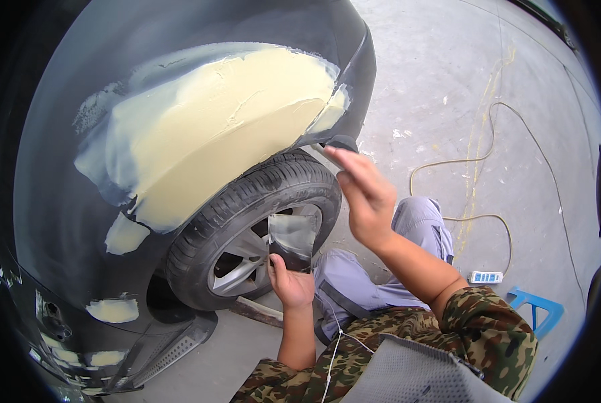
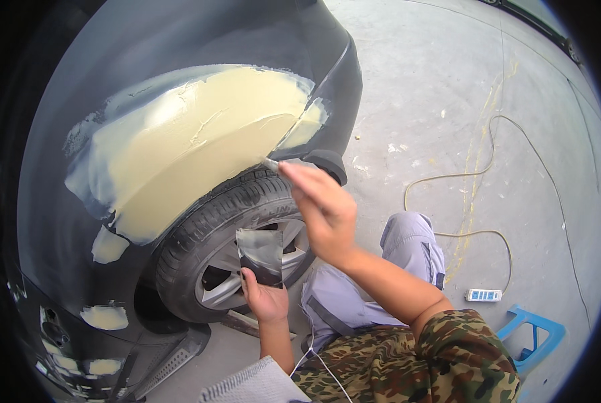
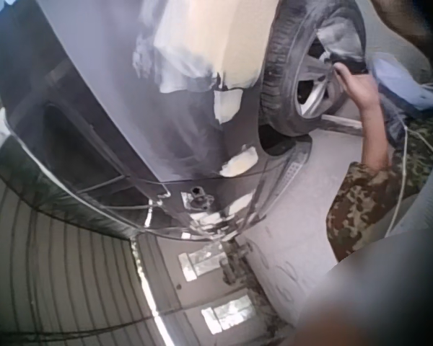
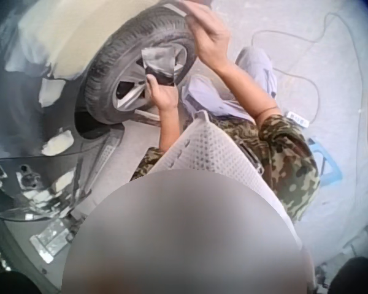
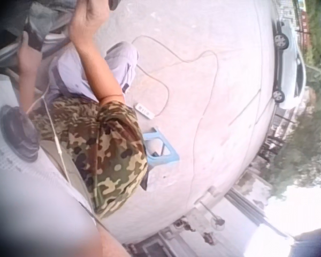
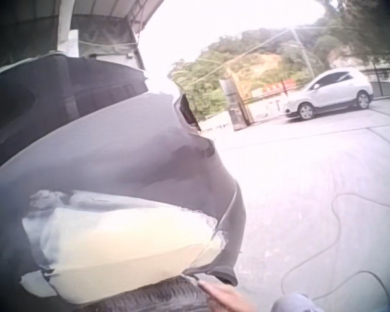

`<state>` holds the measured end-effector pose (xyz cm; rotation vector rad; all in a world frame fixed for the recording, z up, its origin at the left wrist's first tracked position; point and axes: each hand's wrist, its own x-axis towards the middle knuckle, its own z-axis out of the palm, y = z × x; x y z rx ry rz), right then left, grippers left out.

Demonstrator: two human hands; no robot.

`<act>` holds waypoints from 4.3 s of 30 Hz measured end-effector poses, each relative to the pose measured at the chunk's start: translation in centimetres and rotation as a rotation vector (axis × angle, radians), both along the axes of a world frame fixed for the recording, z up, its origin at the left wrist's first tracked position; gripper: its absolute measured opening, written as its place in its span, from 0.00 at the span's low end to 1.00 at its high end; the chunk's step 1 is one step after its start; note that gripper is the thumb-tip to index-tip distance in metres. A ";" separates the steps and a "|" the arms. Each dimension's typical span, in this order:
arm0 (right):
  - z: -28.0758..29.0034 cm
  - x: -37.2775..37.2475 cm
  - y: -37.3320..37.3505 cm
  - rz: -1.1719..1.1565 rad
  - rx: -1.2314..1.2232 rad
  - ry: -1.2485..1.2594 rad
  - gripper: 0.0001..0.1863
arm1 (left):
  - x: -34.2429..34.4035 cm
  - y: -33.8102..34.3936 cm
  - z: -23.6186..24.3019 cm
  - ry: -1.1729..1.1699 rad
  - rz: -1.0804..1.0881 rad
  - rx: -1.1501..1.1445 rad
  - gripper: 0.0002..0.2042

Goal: The person applies body filler to the rear wheel arch and side panel of a dark-colored car using a small metal spatula and a larger spreader. They smooth the filler over the surface and occasionally scrape excess material back onto the spreader.

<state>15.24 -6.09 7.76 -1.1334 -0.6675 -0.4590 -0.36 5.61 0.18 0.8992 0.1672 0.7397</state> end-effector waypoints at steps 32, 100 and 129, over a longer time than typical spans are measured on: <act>-1.1 2.6 -7.6 -0.065 -0.447 0.047 0.21 | 9.2 -5.3 1.8 0.134 0.213 0.505 0.20; 0.2 11.6 0.9 -0.413 -0.153 -0.320 0.25 | 3.7 -4.0 -2.5 0.306 0.094 0.207 0.20; 10.7 9.1 4.2 -0.425 -0.219 -0.660 0.22 | 2.8 -3.7 -3.8 0.385 0.137 0.298 0.23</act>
